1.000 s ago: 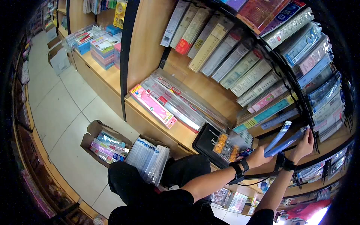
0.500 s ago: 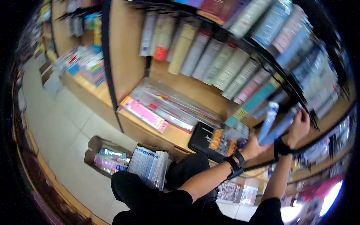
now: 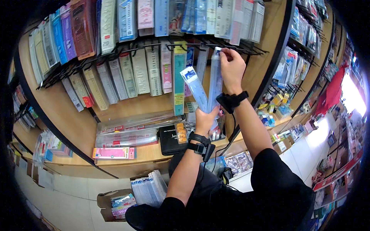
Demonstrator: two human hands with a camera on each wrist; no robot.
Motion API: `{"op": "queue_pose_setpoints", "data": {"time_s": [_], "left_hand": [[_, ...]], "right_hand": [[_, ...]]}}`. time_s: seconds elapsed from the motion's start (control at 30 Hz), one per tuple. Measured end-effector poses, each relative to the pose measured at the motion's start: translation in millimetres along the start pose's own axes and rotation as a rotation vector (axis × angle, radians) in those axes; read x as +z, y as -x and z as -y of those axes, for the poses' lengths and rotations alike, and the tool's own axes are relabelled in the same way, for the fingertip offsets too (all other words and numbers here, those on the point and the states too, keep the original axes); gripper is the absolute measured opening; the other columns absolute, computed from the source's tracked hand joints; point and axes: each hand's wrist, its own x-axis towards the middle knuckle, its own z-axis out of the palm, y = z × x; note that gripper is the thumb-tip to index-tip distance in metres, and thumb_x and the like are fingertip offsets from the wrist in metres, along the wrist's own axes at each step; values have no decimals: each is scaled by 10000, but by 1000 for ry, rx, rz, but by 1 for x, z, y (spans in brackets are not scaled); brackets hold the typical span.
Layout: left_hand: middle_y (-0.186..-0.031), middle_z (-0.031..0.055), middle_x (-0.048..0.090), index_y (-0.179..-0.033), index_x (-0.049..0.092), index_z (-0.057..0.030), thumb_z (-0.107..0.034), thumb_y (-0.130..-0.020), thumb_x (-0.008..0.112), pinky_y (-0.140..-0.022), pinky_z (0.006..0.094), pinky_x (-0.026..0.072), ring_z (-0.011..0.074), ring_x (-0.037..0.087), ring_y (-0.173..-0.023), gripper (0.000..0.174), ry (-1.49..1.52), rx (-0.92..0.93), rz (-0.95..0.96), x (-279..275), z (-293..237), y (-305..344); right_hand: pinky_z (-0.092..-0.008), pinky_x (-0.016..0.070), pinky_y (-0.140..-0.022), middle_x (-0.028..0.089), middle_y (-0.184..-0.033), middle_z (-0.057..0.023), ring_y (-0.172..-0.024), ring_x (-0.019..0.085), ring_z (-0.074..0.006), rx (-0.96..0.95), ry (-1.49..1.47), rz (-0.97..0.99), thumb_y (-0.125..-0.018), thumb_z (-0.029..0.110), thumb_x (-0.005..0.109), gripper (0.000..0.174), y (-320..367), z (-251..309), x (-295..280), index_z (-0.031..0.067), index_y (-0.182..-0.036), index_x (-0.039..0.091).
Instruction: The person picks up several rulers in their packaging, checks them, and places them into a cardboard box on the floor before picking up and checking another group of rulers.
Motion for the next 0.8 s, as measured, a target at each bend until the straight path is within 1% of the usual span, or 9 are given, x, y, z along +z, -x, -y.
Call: {"op": "queue_pose_setpoints", "data": {"time_s": [0.13,0.2,0.3,0.43,0.6,0.67,0.7,0.73,0.8], "left_hand": [[-758,64,635,-879,605,33,-40,-787,615,-532,247,470,129,597,-583,118,-72,44,-21,5,-12,2],[-749,64,630,-876,605,32,-27,-784,617,-537,248,469,127,592,-590,110,-25,65,-13,3,-11,3],[-743,65,623,-880,597,31,-11,-780,615,-539,250,469,128,587,-591,110,-60,57,-19,3,-6,2],[-742,57,609,-870,582,19,-22,-771,636,-553,262,475,138,596,-596,120,-105,113,-46,3,1,-3],[-770,63,616,-896,582,32,-19,-774,633,-567,261,475,138,595,-609,142,-124,74,-59,-6,12,-12],[-780,65,618,-918,585,38,-19,-775,633,-571,262,475,138,597,-623,162,-145,57,-46,-5,11,-13],[-800,73,624,-953,583,43,-20,-777,633,-581,263,480,139,598,-642,194,-129,88,-62,-5,11,-12],[-820,81,630,-988,582,47,-21,-778,632,-591,263,484,140,600,-661,226,-112,125,-77,-4,10,-13],[-870,105,638,-1038,571,48,-26,-782,631,-614,272,497,147,608,-695,274,-88,131,-23,-9,13,-14]], "right_hand": [[-249,467,-607,633,-767,-81,-627,584,-114,21,-74,-10,-765,87,649,145,-4,-14,-2,-8,-874,661],[-256,462,-595,612,-770,-83,-605,570,-121,12,-56,-14,-760,87,649,138,-4,-12,-2,-8,-860,656],[-286,457,-582,577,-773,-100,-580,553,-167,39,27,6,-764,96,629,125,-3,-5,1,0,-843,634],[-330,466,-619,585,-851,-113,-652,587,-216,4,145,44,-767,125,618,154,-2,-2,3,23,-881,637],[-332,472,-652,596,-923,-118,-725,607,-234,12,145,34,-766,122,630,221,3,-10,4,21,-961,609],[-324,474,-672,593,-939,-119,-754,607,-236,-98,-9,1,-761,102,628,275,13,-10,-1,17,-1019,584],[-310,475,-688,593,-954,-110,-781,609,-216,-72,-55,-6,-748,75,629,305,21,-9,-5,23,-1044,579],[-296,481,-706,598,-1007,-115,-821,610,-191,25,-91,38,-763,77,630,344,29,-14,-12,1,-1090,558],[-280,478,-746,596,-1045,-133,-879,598,-170,307,-432,90,-791,81,627,379,35,-34,-15,-29,-1137,522]]}}
